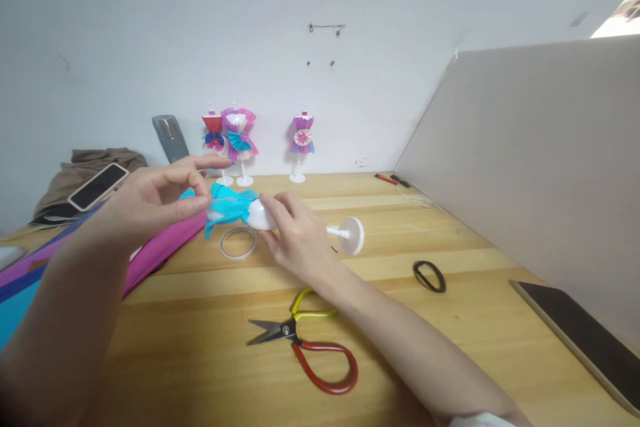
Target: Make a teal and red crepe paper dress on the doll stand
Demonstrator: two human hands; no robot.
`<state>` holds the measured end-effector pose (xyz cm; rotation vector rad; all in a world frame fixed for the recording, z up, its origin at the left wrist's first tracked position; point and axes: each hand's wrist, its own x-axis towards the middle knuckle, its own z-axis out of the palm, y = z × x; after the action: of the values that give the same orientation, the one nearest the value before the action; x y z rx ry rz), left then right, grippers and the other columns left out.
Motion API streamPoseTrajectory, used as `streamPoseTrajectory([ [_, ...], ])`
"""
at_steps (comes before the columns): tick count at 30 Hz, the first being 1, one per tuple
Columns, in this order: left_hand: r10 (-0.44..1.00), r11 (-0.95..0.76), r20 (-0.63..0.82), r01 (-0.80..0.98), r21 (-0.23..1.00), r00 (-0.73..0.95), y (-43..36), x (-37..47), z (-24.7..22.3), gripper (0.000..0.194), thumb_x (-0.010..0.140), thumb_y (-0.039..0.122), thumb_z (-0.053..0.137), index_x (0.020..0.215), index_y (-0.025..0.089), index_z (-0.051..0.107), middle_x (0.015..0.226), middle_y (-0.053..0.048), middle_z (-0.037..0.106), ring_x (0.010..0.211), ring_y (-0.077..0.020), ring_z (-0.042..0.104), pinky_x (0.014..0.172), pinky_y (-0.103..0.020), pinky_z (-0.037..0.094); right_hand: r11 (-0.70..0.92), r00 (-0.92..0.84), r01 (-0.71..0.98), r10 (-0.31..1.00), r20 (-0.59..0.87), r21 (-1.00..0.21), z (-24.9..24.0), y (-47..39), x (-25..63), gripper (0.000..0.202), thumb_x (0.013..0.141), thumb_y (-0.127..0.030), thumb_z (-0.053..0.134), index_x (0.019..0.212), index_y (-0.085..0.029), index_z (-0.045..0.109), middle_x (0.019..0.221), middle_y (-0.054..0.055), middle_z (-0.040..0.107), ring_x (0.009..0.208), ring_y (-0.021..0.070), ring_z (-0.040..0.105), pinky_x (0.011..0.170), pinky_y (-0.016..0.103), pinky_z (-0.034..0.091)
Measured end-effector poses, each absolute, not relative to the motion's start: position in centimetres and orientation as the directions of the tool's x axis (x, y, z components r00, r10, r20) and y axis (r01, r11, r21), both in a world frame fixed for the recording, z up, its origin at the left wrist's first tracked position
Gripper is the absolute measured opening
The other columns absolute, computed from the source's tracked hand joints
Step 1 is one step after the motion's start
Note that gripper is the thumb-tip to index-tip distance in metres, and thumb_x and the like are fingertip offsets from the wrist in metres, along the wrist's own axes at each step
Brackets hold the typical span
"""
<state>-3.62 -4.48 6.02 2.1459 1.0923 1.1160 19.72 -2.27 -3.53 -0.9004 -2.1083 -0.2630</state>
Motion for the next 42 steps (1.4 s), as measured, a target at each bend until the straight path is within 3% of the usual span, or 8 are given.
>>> streamPoseTrajectory([
  [13,0.910,-0.401,0.311,0.387,0.830,0.275,-4.6,-3.3,5.8,0.028,0.077,0.042,0.076,0.067,0.018,0.064,0.131,-0.010,0.067,0.126,-0.0364,0.058,0.108,-0.050,0.044,0.707,-0.442,0.681,0.605,0.662,-0.192,-3.5,-2.1,19.6,0.045,0.090,-0.025,0.061,0.134,-0.019,0.053,0.117,0.015,0.063,0.099,0.0284,0.066,0.078,0.040,0.055],
  [18,0.906,-0.404,0.309,0.377,0.834,0.289,-4.4,-3.5,5.9,0.026,0.079,0.036,0.074,0.065,0.018,0.063,0.125,-0.009,0.070,0.129,-0.0362,0.056,0.099,-0.043,0.051,0.649,-0.594,0.699,0.761,0.262,-0.300,-2.7,-2.5,19.0,0.043,0.084,-0.030,0.071,0.125,-0.019,0.061,0.114,0.012,0.067,0.091,0.0251,0.067,0.069,0.032,0.049],
  [21,0.897,-0.415,0.301,0.385,0.824,0.323,-4.6,-3.4,5.9,0.022,0.081,0.031,0.072,0.067,0.017,0.063,0.121,-0.007,0.071,0.129,-0.0339,0.056,0.102,-0.041,0.050,0.671,-0.690,0.701,0.723,0.005,-0.243,-2.9,-2.7,18.5,0.044,0.083,-0.033,0.073,0.124,-0.019,0.064,0.108,0.011,0.069,0.088,0.0259,0.068,0.067,0.031,0.045],
  [25,0.886,-0.416,0.277,0.374,0.829,0.372,-4.7,-3.0,5.9,0.020,0.081,0.028,0.071,0.067,0.016,0.062,0.121,-0.004,0.071,0.127,-0.0310,0.059,0.105,-0.039,0.048,0.718,-0.744,0.667,0.657,-0.121,-0.200,-4.1,-2.6,18.3,0.058,0.080,-0.035,0.076,0.134,-0.025,0.058,0.120,0.010,0.069,0.095,0.0287,0.069,0.069,0.032,0.046],
  [31,0.847,-0.410,0.223,0.327,0.851,0.482,-4.4,-2.9,5.8,0.020,0.078,0.029,0.073,0.066,0.017,0.064,0.118,-0.001,0.072,0.119,-0.0299,0.065,0.099,-0.038,0.053,0.753,-0.810,0.572,0.580,-0.080,-0.325,-4.4,-2.1,19.0,0.060,0.077,-0.037,0.078,0.133,-0.024,0.060,0.130,0.011,0.067,0.113,0.0323,0.065,0.081,0.036,0.049],
  [35,0.835,-0.400,0.204,0.309,0.863,0.510,-3.9,-3.0,5.6,0.023,0.078,0.034,0.073,0.065,0.018,0.063,0.115,-0.004,0.073,0.122,-0.0316,0.063,0.101,-0.042,0.052,0.596,-0.674,0.505,0.724,0.146,-0.624,-4.4,-1.7,19.1,0.031,0.084,-0.034,0.069,0.110,-0.018,0.069,0.100,0.009,0.073,0.087,0.0221,0.067,0.075,0.033,0.049],
  [38,0.846,-0.387,0.175,0.354,0.851,0.503,-3.6,-2.8,5.4,0.022,0.079,0.037,0.069,0.068,0.018,0.064,0.118,-0.006,0.073,0.129,-0.0320,0.058,0.106,-0.045,0.047,0.462,-0.478,0.249,0.823,0.307,-0.851,-4.3,-1.7,18.9,0.034,0.080,-0.038,0.073,0.106,-0.017,0.068,0.094,0.007,0.071,0.077,0.0174,0.064,0.067,0.030,0.049],
  [42,0.865,-0.356,0.130,0.411,0.839,0.484,-3.5,-2.3,5.1,0.021,0.079,0.038,0.067,0.071,0.019,0.064,0.121,-0.007,0.073,0.132,-0.0311,0.055,0.111,-0.048,0.040,0.409,-0.352,0.007,0.855,0.381,-0.912,-3.7,-2.6,18.5,0.036,0.073,-0.042,0.080,0.099,-0.021,0.070,0.092,0.006,0.070,0.076,0.0165,0.063,0.066,0.030,0.050],
])
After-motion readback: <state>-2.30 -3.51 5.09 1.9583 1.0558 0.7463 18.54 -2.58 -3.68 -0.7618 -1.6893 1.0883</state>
